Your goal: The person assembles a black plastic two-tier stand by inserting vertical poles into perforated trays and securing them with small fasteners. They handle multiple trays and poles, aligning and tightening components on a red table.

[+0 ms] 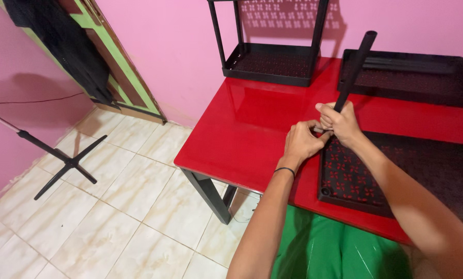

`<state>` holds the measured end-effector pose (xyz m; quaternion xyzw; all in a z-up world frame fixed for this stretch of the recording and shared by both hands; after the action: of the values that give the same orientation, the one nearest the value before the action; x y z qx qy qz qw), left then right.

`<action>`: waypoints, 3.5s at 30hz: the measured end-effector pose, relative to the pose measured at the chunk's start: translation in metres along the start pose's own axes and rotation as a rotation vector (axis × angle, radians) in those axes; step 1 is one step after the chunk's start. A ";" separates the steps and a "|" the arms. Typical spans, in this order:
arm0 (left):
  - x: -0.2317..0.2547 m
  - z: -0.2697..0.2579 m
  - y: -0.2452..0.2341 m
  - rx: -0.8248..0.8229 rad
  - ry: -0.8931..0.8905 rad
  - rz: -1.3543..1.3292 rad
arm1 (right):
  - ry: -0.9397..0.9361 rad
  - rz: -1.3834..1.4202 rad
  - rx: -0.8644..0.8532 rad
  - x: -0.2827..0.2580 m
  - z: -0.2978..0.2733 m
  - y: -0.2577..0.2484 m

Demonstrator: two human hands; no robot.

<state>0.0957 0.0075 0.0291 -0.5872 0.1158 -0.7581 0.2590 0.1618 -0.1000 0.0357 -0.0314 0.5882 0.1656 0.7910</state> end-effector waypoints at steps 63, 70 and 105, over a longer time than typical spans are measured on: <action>0.001 0.001 0.000 -0.006 0.031 -0.022 | -0.547 -1.821 0.120 -0.062 0.032 -0.200; 0.007 0.001 -0.004 0.020 0.090 -0.040 | -0.644 -1.783 0.307 -0.049 0.024 -0.199; 0.008 0.003 -0.005 0.032 0.090 -0.098 | -0.311 -1.773 0.057 -0.029 0.010 -0.203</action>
<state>0.0962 0.0076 0.0389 -0.5531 0.0862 -0.7974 0.2256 0.2240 -0.2955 0.0366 -0.4313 0.2384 -0.5175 0.6995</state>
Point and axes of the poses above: each hand's wrist, its own z-axis towards the middle knuckle, its own y-axis out of the palm, x = y × z, the point moved 10 cm from there along z, towards the middle knuckle, and after that the axes turned 4 degrees about x, right-handed, at the moved point
